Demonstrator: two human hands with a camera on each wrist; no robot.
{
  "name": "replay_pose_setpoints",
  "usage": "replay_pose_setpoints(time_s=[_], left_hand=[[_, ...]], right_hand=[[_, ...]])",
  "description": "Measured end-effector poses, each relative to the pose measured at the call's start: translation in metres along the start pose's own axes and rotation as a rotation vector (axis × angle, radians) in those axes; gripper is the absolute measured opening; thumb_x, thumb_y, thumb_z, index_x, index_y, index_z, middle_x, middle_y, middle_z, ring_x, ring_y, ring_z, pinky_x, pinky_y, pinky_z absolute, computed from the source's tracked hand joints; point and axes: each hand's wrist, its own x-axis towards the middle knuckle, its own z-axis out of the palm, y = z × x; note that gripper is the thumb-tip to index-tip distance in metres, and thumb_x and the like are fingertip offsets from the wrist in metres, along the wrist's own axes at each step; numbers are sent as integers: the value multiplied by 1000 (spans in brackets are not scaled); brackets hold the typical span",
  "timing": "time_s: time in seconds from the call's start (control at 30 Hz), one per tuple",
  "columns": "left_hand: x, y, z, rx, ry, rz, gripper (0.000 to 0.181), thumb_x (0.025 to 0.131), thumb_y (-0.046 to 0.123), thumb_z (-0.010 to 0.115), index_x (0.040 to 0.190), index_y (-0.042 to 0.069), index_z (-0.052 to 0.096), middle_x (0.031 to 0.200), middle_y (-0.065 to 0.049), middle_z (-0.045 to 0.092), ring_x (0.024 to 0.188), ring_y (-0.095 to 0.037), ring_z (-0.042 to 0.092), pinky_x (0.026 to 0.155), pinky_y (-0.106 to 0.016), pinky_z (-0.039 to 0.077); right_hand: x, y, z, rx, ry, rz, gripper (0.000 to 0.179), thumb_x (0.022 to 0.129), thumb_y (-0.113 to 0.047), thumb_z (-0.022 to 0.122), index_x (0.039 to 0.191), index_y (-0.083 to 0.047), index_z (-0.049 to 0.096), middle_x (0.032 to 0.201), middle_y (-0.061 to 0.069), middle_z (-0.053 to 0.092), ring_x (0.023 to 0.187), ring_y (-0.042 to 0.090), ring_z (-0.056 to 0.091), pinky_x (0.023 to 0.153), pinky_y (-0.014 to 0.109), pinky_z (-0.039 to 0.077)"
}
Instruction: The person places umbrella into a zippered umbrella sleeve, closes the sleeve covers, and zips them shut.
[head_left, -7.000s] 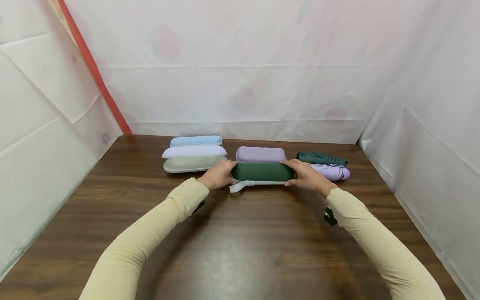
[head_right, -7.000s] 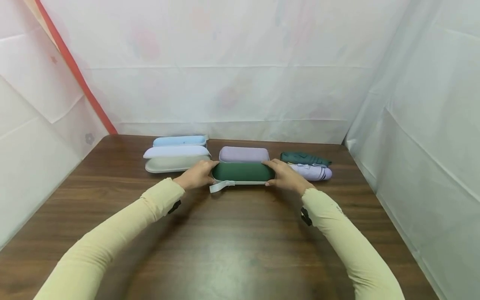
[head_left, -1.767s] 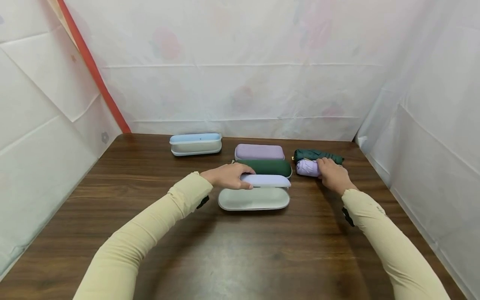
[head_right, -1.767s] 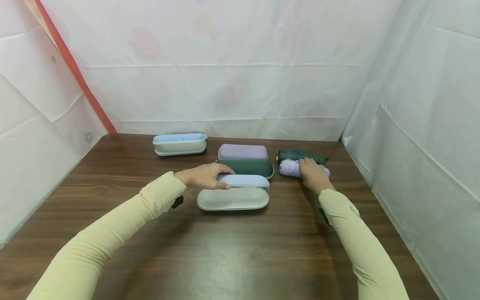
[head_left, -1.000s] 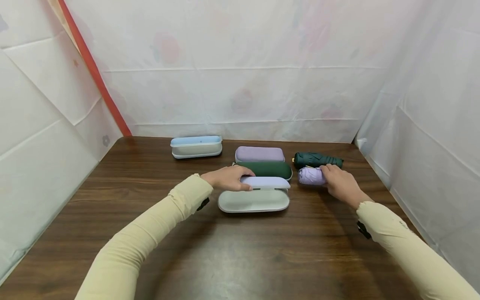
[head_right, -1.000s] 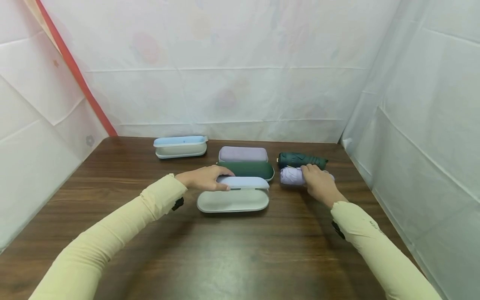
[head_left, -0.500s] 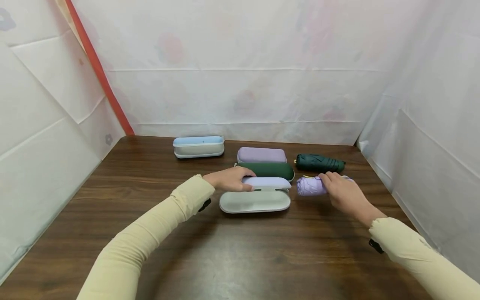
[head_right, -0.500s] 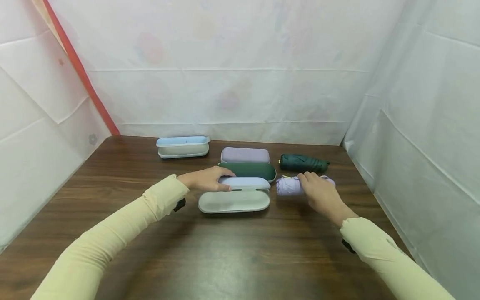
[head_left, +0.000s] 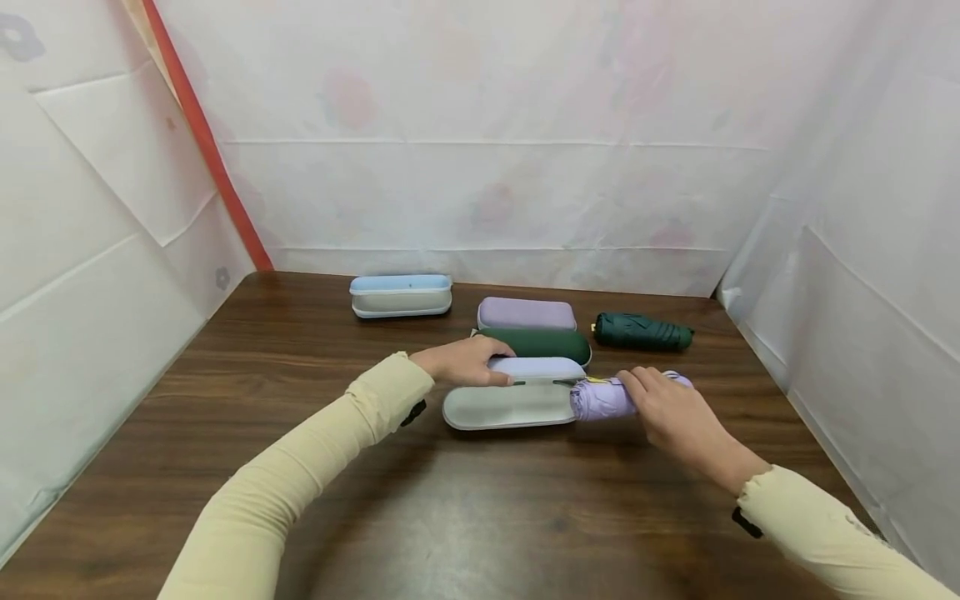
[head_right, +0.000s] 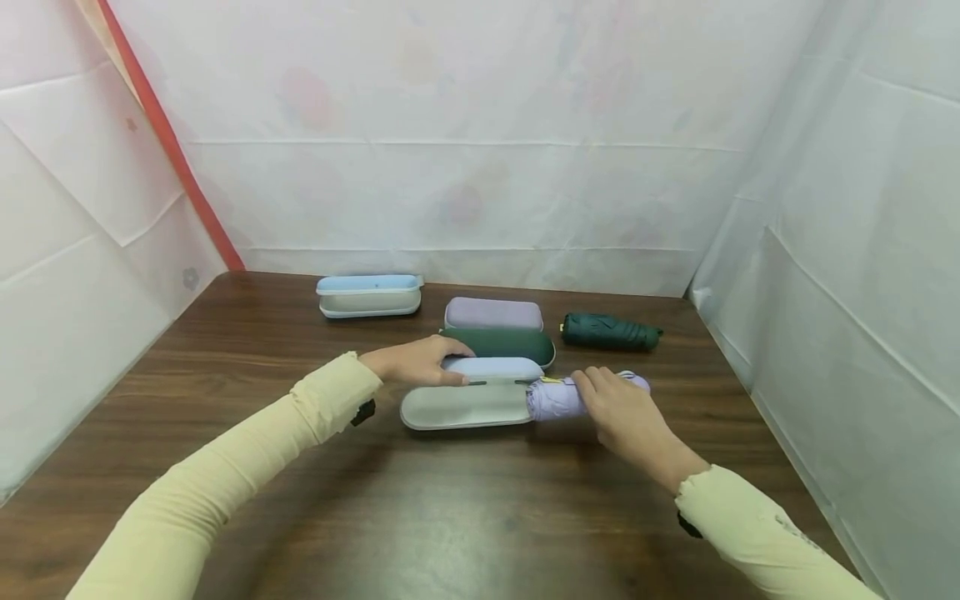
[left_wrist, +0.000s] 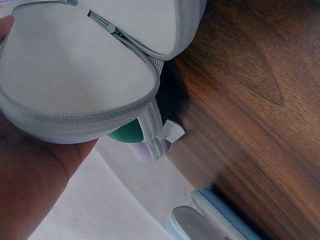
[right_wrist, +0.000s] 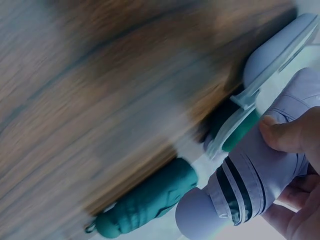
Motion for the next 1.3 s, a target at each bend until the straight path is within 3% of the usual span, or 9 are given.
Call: replay_pose_setpoints(time_s=[0.47,0.9,1.3], left_hand=[[5,3,-1,46,-2,45,51,96,33,56,136,3,50,129,-8,55,111,-15,52,95,-33,40],[8,7,5,40,22,35,52,97,38,51,136,3,49,131,-8,54,114,-15,52,96,-33,41],[10,16,7,44,36,65,49,98,35,51,135,3,50,131,-9,55,113,-16,53,95,-32,41]], right_hand=[[31,-34,16,6,54,-76,38,75,5,67,112,7,57,101,17,59,89,30,59,77,41,51],[54,-76,33,-54,84,-10,42,72,3,67,112,8,58,101,19,58,94,33,58,82,40,50],[65,-85,47,-113,146,-74,43,65,2,69,106,5,58,90,14,56,82,28,57,72,35,51]])
